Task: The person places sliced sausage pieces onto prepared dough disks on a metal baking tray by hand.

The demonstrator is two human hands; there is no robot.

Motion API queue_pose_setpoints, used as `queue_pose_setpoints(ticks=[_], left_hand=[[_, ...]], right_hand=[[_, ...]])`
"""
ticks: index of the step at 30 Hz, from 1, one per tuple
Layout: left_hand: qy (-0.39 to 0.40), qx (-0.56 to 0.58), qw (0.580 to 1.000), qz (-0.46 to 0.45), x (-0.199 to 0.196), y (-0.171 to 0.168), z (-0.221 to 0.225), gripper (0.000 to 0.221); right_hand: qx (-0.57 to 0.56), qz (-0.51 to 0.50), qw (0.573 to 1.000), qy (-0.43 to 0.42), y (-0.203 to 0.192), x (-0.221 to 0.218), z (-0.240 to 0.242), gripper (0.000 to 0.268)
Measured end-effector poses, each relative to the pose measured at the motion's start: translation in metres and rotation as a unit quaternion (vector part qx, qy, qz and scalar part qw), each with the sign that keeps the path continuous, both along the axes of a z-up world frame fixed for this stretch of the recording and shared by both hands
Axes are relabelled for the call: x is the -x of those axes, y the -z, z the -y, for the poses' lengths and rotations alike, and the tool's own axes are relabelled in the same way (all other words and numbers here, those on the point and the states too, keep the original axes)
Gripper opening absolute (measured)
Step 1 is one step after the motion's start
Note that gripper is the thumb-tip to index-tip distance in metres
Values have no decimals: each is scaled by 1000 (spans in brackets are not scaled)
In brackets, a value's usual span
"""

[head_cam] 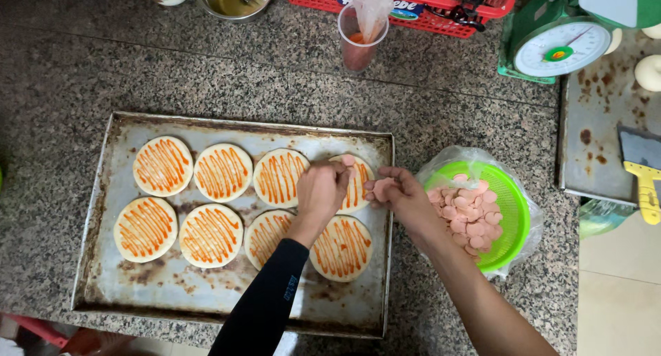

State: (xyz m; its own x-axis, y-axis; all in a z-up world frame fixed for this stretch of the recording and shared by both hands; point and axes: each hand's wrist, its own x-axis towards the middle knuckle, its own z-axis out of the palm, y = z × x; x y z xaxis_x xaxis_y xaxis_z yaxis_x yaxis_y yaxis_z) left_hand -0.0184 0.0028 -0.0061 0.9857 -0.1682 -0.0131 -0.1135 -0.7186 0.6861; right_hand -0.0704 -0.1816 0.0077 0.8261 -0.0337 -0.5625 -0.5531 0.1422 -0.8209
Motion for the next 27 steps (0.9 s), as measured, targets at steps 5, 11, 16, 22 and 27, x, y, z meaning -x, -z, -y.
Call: queue_pose_setpoints(ticks=[5,11,16,22,27], left_hand=[[-14,-6,999,44,-3,4,1,16],[-16,-33,999,15,-2,0,3,19],[-10,-41,998,38,-3,-1,3,21],[28,196,978,-59,9,-34,-4,20],[75,207,975,-38,21,-68,-9,22]], right_hand=[[-6,-10,1000,5,8,1,1,40],[-19,-21,1000,7,19,3,2,34],[-39,-31,998,30,19,2,3,27],[-63,-34,996,56,13,1,3,25],[-74,-8,996,50,20,3,-2,24]])
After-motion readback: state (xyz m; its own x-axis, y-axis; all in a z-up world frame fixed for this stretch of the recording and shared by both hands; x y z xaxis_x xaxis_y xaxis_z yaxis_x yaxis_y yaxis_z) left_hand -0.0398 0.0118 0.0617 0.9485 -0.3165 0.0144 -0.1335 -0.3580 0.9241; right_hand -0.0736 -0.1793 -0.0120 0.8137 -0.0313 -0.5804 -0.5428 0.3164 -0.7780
